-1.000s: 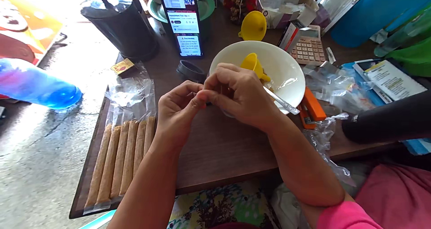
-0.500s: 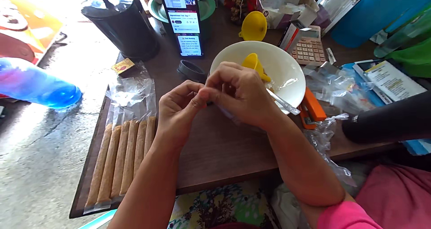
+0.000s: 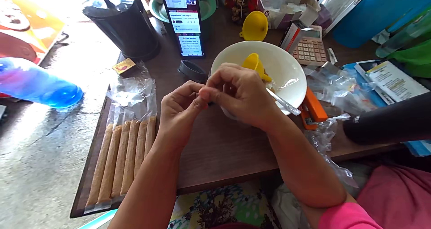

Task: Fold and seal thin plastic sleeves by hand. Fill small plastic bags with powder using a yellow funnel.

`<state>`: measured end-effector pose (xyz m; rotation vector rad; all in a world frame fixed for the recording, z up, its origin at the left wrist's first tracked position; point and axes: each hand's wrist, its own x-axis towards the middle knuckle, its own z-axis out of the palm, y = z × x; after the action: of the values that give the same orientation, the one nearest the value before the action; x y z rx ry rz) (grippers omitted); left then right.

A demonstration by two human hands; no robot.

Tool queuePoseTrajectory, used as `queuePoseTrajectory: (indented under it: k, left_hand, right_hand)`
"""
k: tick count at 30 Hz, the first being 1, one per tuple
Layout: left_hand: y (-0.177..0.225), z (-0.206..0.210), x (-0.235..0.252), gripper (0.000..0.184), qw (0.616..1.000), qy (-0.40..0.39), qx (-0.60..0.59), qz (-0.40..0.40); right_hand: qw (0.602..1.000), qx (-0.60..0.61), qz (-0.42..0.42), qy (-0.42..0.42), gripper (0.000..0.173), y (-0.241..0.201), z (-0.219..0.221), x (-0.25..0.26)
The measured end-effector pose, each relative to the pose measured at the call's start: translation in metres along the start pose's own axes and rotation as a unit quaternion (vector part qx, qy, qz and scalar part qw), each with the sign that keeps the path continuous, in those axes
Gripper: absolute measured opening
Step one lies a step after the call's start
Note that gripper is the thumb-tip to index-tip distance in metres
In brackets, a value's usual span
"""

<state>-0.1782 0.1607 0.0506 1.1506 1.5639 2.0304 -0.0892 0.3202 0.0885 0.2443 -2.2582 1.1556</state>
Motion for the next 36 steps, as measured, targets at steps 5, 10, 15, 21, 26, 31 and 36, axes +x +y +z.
queuePoseTrajectory:
  k: [5,10,15,21,26,31,36]
  left_hand:
    - [-0.0004,0.0013,0.0,0.008,1.0,0.009,0.017,-0.014]
    - [0.0002,0.0003,-0.0001,0.01,1.0,0.007,0.003,-0.004]
    - [-0.0004,0.0011,0.0002,0.007,1.0,0.006,-0.002,-0.007]
    - [-0.0013,0.0019,0.0003,0.008,1.0,0.01,-0.001,-0.013]
    - [-0.0005,0.0003,-0.0001,0.009,1.0,0.002,-0.004,-0.005]
    - [-0.0003,0.001,0.0001,0.007,1.0,0.0,-0.001,-0.004]
    - [-0.0007,0.0009,-0.0005,0.01,1.0,0.007,0.01,-0.015]
  right_hand:
    - [0.997,-0.075,0.022,0.027,0.016,0.0041,0.002,-0.0006]
    - [1.0,-0.001,-0.02,-0.004,0.016,0.0016,0.0011,0.0005]
    - [0.998,-0.06,-0.002,0.027,0.015,0.0025,0.0016,-0.0006]
    - [0.998,-0.063,0.011,0.026,0.016,0.0054,0.0025,-0.0004]
    - [1.0,0.008,-0.019,-0.009,0.015,0.0042,0.0017,0.0004]
    - [1.0,-0.014,0.006,0.012,0.015,0.0043,0.0004,0.0001]
    - [0.999,-0.038,0.029,0.015,0.015,0.0036,0.0008,-0.001]
